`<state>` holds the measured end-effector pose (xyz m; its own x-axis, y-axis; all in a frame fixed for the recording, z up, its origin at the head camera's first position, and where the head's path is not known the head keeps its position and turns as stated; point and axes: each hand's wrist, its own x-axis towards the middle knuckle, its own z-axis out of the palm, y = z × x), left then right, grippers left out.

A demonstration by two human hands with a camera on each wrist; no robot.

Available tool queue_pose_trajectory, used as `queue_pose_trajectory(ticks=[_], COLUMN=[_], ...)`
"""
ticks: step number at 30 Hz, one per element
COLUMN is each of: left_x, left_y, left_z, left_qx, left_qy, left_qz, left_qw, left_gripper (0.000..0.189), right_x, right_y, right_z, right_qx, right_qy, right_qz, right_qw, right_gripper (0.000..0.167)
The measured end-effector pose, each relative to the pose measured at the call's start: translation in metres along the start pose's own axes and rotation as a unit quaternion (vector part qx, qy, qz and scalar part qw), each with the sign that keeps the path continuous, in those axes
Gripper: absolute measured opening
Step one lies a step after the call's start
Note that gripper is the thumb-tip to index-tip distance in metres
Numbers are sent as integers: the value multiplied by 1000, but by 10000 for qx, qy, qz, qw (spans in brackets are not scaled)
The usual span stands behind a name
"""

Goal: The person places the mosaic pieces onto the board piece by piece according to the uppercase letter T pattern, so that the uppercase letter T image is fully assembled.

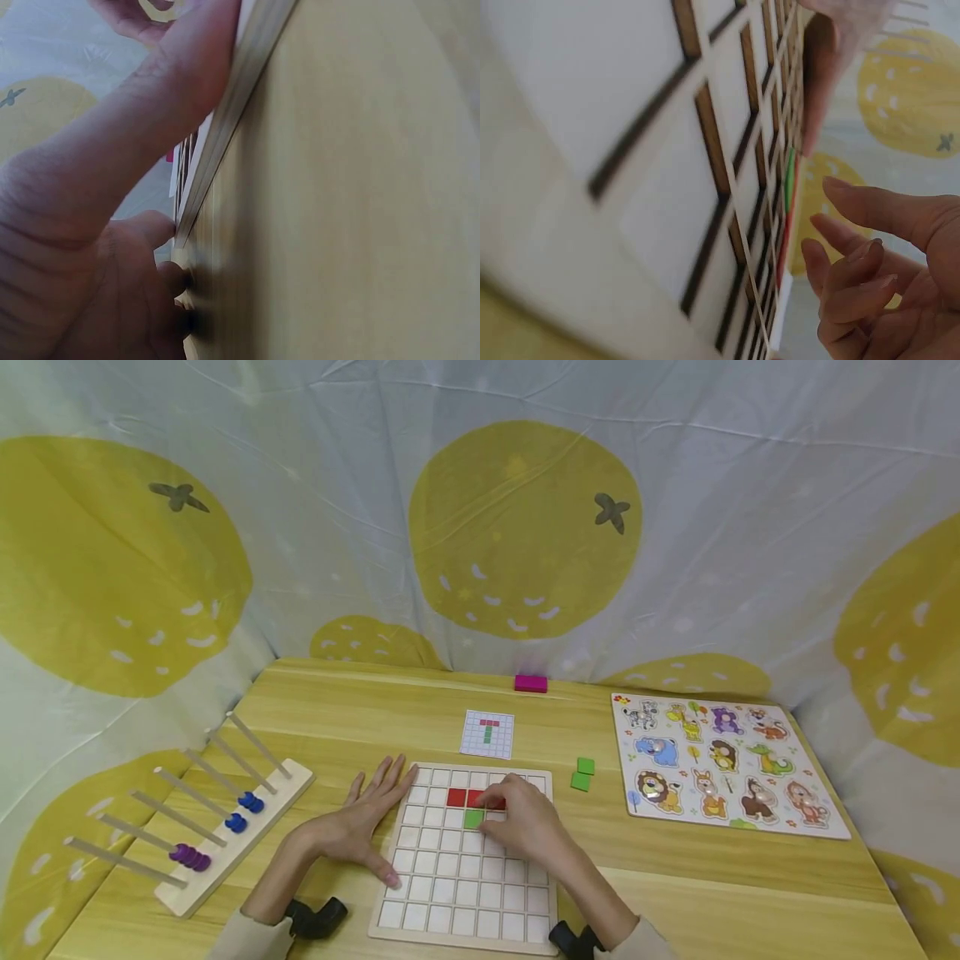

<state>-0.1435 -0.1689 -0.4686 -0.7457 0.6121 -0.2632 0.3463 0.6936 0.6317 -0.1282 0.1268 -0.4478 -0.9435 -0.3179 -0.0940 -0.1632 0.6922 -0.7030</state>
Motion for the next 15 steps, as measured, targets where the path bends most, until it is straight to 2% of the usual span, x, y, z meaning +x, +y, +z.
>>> queue_pose_trajectory(ticks=[5,15], left_x=[-2,-2], left_y=[1,0], left_z=[0,0], left_qx=[-12,26], left_qy=[15,27], left_qz=[-13,-93], left_qw=[10000,9999], left_gripper=[152,152], right_x=[-8,-18], right_y=[13,66], right_z=[-22,-62], right_qx=[194,205], right_qy=[249,921], right_qz=[320,770], right_qw=[9990,9926], right_gripper=[22,35])
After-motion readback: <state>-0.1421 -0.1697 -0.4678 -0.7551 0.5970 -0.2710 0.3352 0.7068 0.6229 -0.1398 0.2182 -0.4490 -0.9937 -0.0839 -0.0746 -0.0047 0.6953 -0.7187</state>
